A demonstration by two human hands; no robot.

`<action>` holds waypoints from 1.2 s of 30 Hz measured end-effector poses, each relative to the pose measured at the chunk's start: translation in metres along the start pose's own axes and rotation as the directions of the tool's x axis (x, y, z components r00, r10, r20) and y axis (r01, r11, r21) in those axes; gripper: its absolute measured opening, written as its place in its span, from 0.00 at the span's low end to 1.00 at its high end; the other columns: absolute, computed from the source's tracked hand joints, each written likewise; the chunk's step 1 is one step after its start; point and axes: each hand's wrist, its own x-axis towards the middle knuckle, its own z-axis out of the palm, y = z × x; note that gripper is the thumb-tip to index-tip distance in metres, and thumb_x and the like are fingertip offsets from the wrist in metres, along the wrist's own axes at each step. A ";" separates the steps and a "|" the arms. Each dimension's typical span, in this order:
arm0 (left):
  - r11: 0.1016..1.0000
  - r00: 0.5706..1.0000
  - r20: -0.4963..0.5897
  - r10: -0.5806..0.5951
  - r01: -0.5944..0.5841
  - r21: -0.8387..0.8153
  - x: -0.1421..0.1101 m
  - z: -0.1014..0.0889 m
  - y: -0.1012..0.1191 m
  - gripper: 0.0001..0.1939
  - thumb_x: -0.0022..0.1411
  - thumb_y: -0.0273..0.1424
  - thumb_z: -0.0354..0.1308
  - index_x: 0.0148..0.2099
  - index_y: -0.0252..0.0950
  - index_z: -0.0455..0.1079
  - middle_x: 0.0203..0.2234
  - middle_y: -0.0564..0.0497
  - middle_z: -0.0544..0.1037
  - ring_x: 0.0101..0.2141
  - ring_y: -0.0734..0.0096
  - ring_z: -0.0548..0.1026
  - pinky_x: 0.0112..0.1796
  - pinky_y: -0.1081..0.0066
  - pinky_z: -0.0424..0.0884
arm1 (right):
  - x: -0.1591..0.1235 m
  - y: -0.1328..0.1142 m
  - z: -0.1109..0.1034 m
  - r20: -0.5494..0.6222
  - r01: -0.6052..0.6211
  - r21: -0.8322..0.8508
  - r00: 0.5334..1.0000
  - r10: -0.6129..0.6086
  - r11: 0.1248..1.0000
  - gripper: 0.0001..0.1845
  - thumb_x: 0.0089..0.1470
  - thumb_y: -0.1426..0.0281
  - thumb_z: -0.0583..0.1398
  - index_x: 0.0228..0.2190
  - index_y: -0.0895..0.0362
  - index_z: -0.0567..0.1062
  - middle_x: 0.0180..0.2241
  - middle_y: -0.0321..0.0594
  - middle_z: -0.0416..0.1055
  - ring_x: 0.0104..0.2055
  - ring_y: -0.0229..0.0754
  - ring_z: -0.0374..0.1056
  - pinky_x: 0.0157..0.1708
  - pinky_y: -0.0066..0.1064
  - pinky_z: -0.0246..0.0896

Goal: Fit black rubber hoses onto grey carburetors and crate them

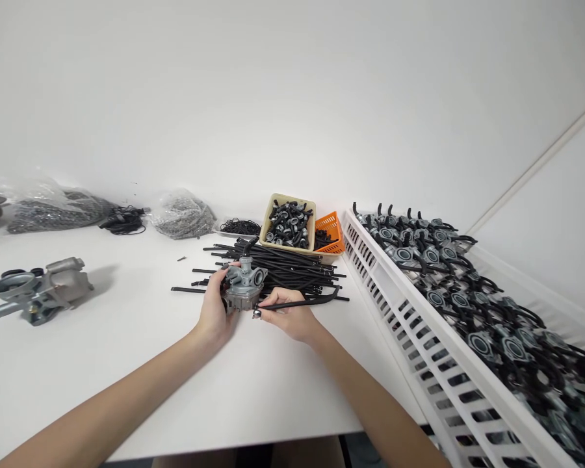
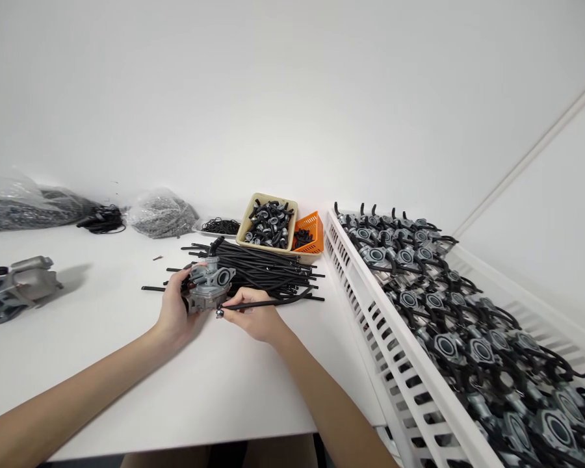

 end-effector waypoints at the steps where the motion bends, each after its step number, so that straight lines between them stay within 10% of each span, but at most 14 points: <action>1: 1.000 1.000 -0.005 0.004 -0.004 0.006 0.000 0.000 0.000 0.15 0.54 0.38 0.57 0.42 0.36 0.72 0.29 0.53 0.79 0.27 0.67 0.77 0.22 0.75 0.69 | 0.000 0.000 0.001 -0.002 0.002 0.000 1.000 -0.002 1.000 0.08 0.45 0.66 0.67 0.25 0.57 0.76 0.28 0.38 0.75 0.29 0.38 0.66 0.29 0.30 0.60; 15: 0.995 0.992 0.112 -0.050 0.060 -0.084 -0.001 0.006 0.014 0.14 0.55 0.38 0.54 0.41 0.37 0.70 0.25 0.53 0.78 0.23 0.66 0.77 0.18 0.75 0.66 | 0.005 -0.011 -0.003 -0.231 0.066 0.320 0.973 0.010 0.945 0.13 0.38 0.62 0.71 0.24 0.55 0.76 0.26 0.38 0.72 0.31 0.40 0.67 0.32 0.33 0.65; 36: 0.984 0.969 0.174 -0.176 0.179 -0.007 -0.007 0.008 0.014 0.17 0.55 0.40 0.56 0.42 0.34 0.74 0.26 0.48 0.80 0.26 0.61 0.78 0.21 0.72 0.68 | 0.005 -0.012 -0.002 -0.167 -0.062 0.406 0.976 0.141 0.912 0.28 0.25 0.64 0.76 0.28 0.55 0.68 0.26 0.33 0.69 0.30 0.38 0.64 0.30 0.29 0.60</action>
